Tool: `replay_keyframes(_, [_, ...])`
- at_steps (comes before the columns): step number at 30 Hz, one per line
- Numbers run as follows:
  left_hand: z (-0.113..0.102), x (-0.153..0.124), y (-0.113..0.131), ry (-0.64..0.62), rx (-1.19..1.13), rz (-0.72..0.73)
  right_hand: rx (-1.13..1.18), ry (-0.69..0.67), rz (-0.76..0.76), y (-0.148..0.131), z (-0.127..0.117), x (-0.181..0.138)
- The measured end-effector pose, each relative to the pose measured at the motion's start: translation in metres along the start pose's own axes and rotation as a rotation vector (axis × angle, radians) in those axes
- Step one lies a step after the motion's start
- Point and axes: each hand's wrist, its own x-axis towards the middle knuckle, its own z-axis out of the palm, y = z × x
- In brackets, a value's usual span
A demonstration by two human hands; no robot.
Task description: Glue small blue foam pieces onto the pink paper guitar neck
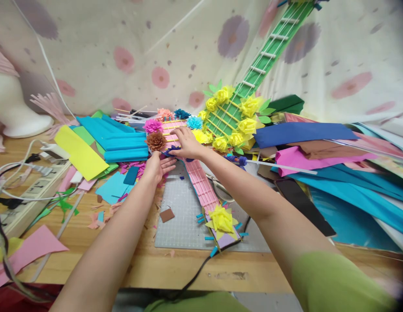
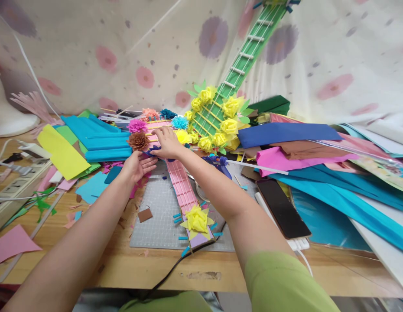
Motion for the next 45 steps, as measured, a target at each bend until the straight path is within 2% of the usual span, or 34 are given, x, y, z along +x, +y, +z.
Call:
replay_keyframes(10, [-0.003,-0.008,0.011,0.020,0.073,0.039,0.080,0.090,-0.023,0.003,-0.011,-0.014])
replay_keyframes(14, [-0.007,-0.012,0.018,0.062,-0.060,0.069,0.126,0.176,-0.041,0.006,-0.025,-0.031])
replay_keyframes(17, [-0.008,-0.016,0.025,0.117,-0.209,0.175,0.170,0.238,0.006,0.006,-0.034,-0.050])
replay_keyframes(20, [-0.007,-0.021,0.033,0.209,-0.242,0.361,0.218,0.248,0.089,0.005,-0.041,-0.075])
replay_keyframes(23, [-0.007,-0.026,0.040,0.397,-0.218,0.680,0.243,0.236,0.183,0.004,-0.045,-0.104])
replay_keyframes(26, [-0.010,-0.030,0.041,0.610,-0.052,1.025,0.243,0.210,0.263,0.008,-0.049,-0.133])
replay_keyframes(28, [-0.012,-0.031,0.039,0.674,0.147,1.224,0.222,0.187,0.297,0.013,-0.052,-0.151])
replay_keyframes(29, [-0.012,-0.031,0.036,0.657,0.242,1.300,0.215,0.176,0.308,0.015,-0.054,-0.159])
replay_keyframes(31, [-0.010,-0.031,0.028,0.508,0.416,1.364,0.215,0.149,0.330,0.020,-0.057,-0.174])
replay_keyframes(34, [0.002,-0.032,0.014,0.189,0.695,1.234,0.225,0.096,0.392,0.027,-0.064,-0.192])
replay_keyframes(36, [0.012,-0.034,0.004,0.059,0.946,1.135,0.218,0.076,0.462,0.031,-0.068,-0.201])
replay_keyframes(40, [0.028,-0.035,-0.014,-0.069,1.328,1.066,0.156,0.073,0.619,0.041,-0.074,-0.215])
replay_keyframes(45, [0.032,-0.028,-0.027,-0.110,1.511,1.118,-0.043,0.153,0.794,0.050,-0.071,-0.218])
